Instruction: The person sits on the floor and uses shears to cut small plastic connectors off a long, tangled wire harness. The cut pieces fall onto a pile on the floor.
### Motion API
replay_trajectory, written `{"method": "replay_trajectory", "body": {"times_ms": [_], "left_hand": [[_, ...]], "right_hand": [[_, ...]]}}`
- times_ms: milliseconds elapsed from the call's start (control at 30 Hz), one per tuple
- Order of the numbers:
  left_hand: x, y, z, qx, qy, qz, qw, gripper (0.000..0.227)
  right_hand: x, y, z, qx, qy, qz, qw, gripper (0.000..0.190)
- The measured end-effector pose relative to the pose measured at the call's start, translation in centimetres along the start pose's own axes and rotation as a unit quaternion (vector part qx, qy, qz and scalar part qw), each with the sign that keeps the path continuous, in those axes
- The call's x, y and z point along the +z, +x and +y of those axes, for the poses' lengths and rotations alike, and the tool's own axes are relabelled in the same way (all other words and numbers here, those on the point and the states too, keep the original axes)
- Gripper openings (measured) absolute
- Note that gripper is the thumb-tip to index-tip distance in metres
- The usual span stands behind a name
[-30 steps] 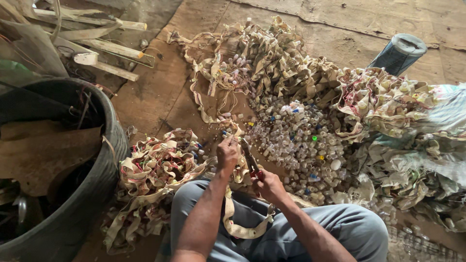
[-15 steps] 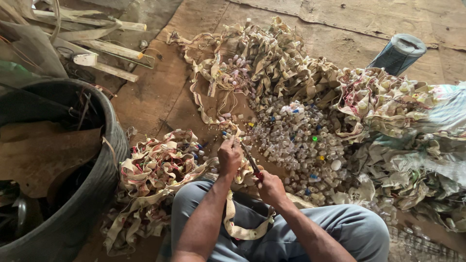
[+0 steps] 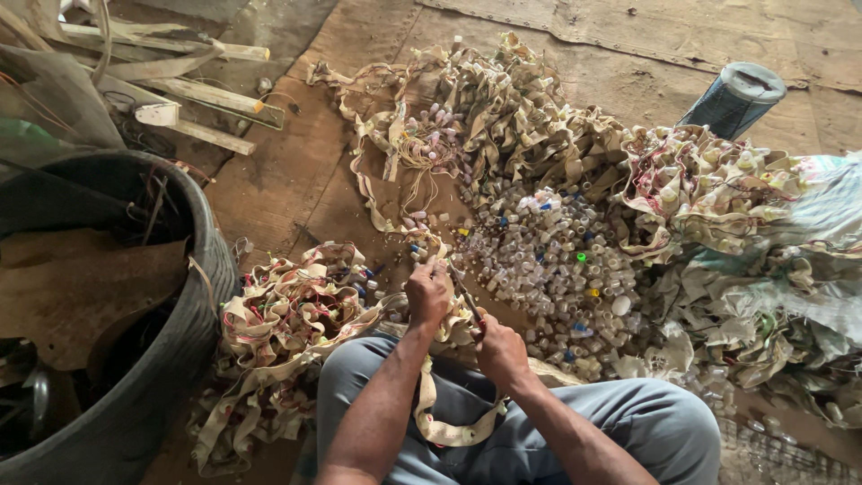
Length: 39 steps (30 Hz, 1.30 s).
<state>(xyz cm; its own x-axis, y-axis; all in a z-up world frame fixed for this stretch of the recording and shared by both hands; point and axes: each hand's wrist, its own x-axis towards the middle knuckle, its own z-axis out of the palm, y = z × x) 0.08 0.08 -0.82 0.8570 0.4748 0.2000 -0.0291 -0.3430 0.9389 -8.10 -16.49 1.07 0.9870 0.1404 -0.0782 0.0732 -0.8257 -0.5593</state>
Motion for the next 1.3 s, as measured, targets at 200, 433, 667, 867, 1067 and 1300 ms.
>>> {"method": "replay_trajectory", "body": {"times_ms": [200,433,667,867,1067,1300], "left_hand": [[-0.1,0.1,-0.3,-0.037,-0.044,-0.01,0.998,0.039],[-0.7,0.2,0.1,0.097,0.024,-0.015,0.995,0.029],[-1.1,0.3,0.6,0.072,-0.018,-0.027,0.997,0.031],[-1.5,0.2,1.0,-0.053,-0.106,-0.09,0.989,0.038],[-1.6,0.5,1.6,-0.149,-0.155,-0.086,0.973,0.038],[-1.5,0.6,1.1,-0.162,-0.185,-0.085,0.965,0.035]], "right_hand": [[-0.4,-0.1,-0.8,0.034,-0.048,-0.028,0.998,0.024],[-1.2,0.0,-0.6,0.044,-0.079,-0.028,0.996,0.024],[-1.1,-0.3,-0.3,0.002,0.007,0.031,0.999,0.046],[-1.2,-0.1,-0.4,-0.013,-0.109,0.033,0.993,0.051],[-1.3,0.2,-0.3,-0.034,-0.155,0.068,0.985,0.055],[-1.7,-0.1,-0.8,-0.015,-0.142,0.039,0.989,0.058]]}}
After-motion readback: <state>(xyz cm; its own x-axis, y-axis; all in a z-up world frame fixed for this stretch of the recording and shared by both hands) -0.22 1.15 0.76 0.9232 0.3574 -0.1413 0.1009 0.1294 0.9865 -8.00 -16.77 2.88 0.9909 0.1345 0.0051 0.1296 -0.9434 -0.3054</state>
